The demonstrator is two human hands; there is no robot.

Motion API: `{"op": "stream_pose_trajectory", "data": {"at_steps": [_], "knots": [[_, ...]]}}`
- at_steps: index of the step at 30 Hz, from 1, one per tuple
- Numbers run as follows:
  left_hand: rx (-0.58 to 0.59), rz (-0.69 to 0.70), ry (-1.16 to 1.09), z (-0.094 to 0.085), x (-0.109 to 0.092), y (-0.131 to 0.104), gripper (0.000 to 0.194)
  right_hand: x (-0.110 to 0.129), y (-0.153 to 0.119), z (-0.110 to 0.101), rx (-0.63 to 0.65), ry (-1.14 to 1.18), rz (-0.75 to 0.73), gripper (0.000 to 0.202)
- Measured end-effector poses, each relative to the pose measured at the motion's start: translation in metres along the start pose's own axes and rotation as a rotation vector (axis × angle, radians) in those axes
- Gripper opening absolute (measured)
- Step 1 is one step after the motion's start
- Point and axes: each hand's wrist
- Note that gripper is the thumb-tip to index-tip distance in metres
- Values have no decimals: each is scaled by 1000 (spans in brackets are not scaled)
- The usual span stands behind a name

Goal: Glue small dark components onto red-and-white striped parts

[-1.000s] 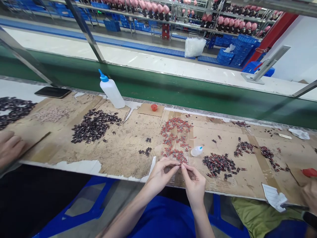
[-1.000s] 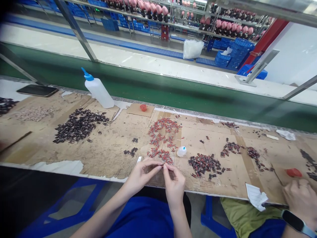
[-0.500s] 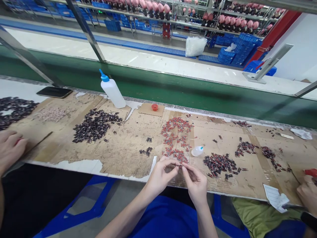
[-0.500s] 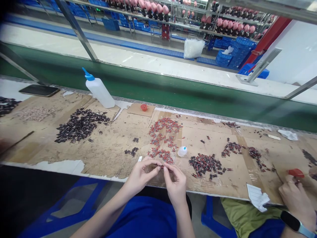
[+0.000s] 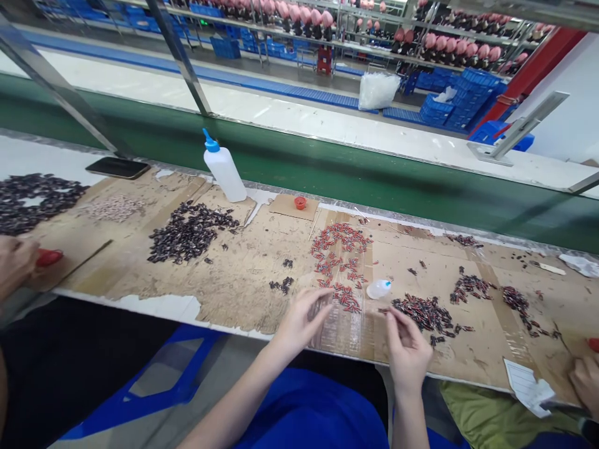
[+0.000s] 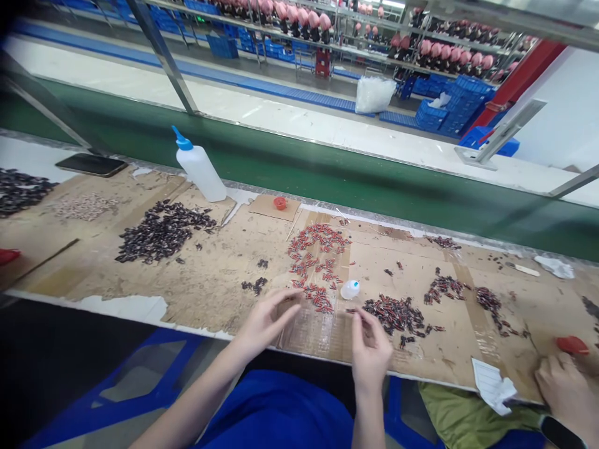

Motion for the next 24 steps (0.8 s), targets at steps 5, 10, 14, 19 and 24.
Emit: {"op": "stream_pose_trajectory", "data": {"at_steps": [5,10,14,19,24], "knots": [[-342,-156,485,-35,13,12,14,-12,27,-11,-168,-257,-191,43],[-404,-128,704,-39,22,19,13,-18,41,12,5,-448,-423,52],[-378,-33,745,-36,31,23,19,-18,44,26,96,-335,-338,41],[-379,29,724,-39,34,26,18,-9,35,21,103,67,-36,36],[-256,242,596,-13,22,12,17,-10,22,12,55,304,97,38]]}}
Point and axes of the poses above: each hand's wrist, its own y-axis towards the middle knuckle, its own z-axis out of the palm, x = y × z, and after that the axes turned 9 degrees about -z, right-handed
